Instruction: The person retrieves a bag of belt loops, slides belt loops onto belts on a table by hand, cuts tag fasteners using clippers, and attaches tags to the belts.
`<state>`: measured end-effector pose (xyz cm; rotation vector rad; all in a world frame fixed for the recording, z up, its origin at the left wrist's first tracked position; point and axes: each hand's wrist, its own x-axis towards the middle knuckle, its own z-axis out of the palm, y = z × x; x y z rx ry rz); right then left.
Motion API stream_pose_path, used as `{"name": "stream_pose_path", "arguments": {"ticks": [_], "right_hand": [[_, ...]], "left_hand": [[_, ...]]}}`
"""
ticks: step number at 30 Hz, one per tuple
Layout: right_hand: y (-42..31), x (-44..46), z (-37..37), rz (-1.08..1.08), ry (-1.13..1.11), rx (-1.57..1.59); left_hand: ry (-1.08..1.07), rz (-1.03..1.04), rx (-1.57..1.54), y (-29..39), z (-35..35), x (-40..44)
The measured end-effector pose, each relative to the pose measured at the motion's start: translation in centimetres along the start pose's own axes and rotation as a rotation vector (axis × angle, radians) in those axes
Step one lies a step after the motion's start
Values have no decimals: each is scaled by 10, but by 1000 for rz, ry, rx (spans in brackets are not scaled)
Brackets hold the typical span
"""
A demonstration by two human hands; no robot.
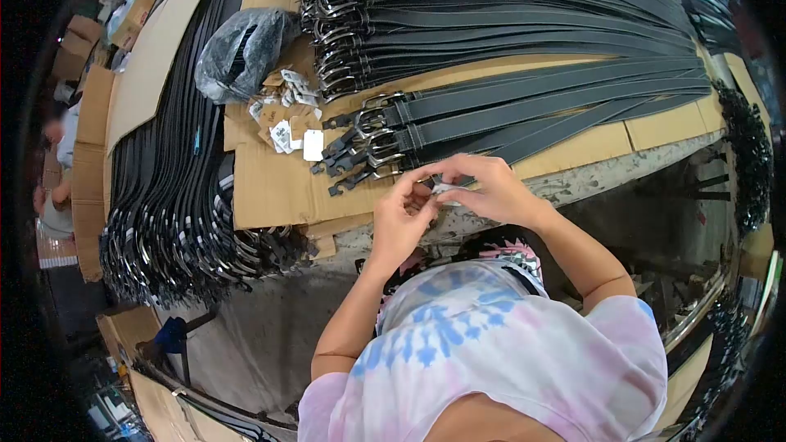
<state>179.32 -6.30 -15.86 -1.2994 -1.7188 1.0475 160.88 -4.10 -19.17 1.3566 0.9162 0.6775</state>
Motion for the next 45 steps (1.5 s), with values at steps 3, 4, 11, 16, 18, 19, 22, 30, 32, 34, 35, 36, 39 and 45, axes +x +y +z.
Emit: {"name": "stream_pose_path", "arguments": {"ticks": [3, 4, 11, 16, 18, 19, 22, 30, 32, 34, 35, 36, 39, 45], "right_hand": [[2, -9, 3, -117, 128, -223], [5, -12, 6, -118, 124, -218], [20, -22, 15, -115, 61, -219], [19, -18, 14, -234, -18, -219], [19, -13, 12, -197, 44, -217], [20, -16, 11, -143, 112, -218], [42, -19, 7, -171, 99, -341], [59, -20, 15, -207, 149, -354], [61, -19, 15, -273, 156, -360], [68, -21, 11, -305, 147, -317], [70, -22, 9, -355, 137, -271], [70, -22, 9, -346, 135, -232], [73, -22, 11, -338, 140, -237], [78, -24, 13, -344, 149, -251]], "left_hand": [[60, -88, -100, 1, -1, -3], [61, -121, -175, -1, -1, -3], [51, -147, -192, -10, -6, -5], [110, -84, -40, -6, -6, -8], [216, 44, 113, -13, -8, -12], [221, 30, 107, -14, -8, -16], [335, -197, -197, -15, -4, -20], [456, -158, -241, -12, 10, -20], [424, -189, -233, -10, 11, -21], [387, -218, -176, -8, 10, -19], [379, -224, -177, -9, 8, -19], [347, -218, -129, -9, 6, -18], [296, -249, -8, -4, -1, -16], [130, -229, 219, 2, -10, 0]]}}
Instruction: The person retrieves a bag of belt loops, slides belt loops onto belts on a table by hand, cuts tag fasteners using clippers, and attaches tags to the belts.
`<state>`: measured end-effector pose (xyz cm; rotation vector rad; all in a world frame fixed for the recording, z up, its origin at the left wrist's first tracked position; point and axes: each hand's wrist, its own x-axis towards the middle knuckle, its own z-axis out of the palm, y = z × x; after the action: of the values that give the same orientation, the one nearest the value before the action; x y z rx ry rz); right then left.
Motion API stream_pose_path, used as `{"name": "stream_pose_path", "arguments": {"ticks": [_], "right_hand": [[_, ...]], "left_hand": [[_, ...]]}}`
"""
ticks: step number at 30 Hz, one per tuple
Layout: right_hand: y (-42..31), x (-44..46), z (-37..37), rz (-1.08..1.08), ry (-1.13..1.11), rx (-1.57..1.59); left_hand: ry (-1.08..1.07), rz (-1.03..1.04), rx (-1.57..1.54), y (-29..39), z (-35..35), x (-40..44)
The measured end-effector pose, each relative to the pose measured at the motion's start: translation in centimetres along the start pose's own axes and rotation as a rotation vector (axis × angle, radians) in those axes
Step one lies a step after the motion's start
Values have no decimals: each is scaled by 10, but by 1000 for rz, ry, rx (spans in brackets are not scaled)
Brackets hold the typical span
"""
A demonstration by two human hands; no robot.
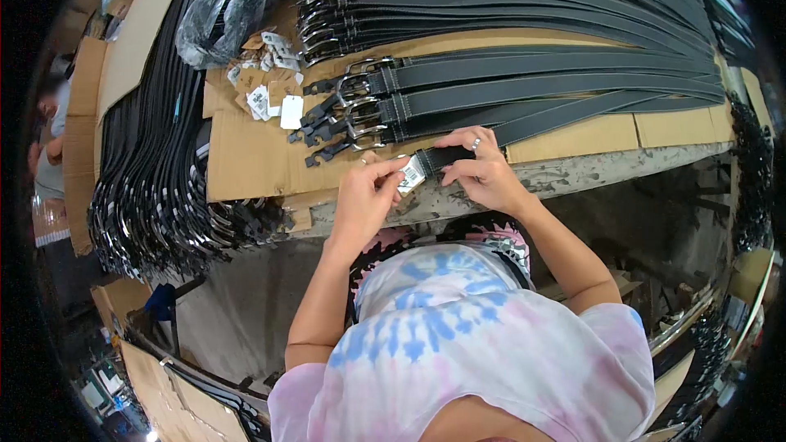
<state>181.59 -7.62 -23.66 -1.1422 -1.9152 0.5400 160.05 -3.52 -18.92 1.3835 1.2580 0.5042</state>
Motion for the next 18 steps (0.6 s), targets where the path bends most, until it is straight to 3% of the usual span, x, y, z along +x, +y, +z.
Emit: {"name": "stream_pose_path", "arguments": {"ticks": [3, 5, 7, 9, 14, 16, 18], "right_hand": [[-1, 2, 0, -16, 12, -28], [-2, 1, 1, -4, 21, -61], [-6, 2, 5, 129, 105, 115], [-5, 3, 1, 55, 110, 79], [-5, -1, 3, 88, 79, 156], [-5, -1, 0, 86, 89, 171], [-4, -2, 3, 91, 67, 197]], "left_hand": [[-94, 141, 129, 2, -9, 11], [-40, 251, 241, 3, -8, 17], [11, 330, 360, 9, -4, 20], [38, 329, 150, 0, 0, 20], [122, 328, 237, 2, 6, 15], [92, 269, 215, 5, 2, 19], [-85, 121, 189, 0, -11, 26]]}}
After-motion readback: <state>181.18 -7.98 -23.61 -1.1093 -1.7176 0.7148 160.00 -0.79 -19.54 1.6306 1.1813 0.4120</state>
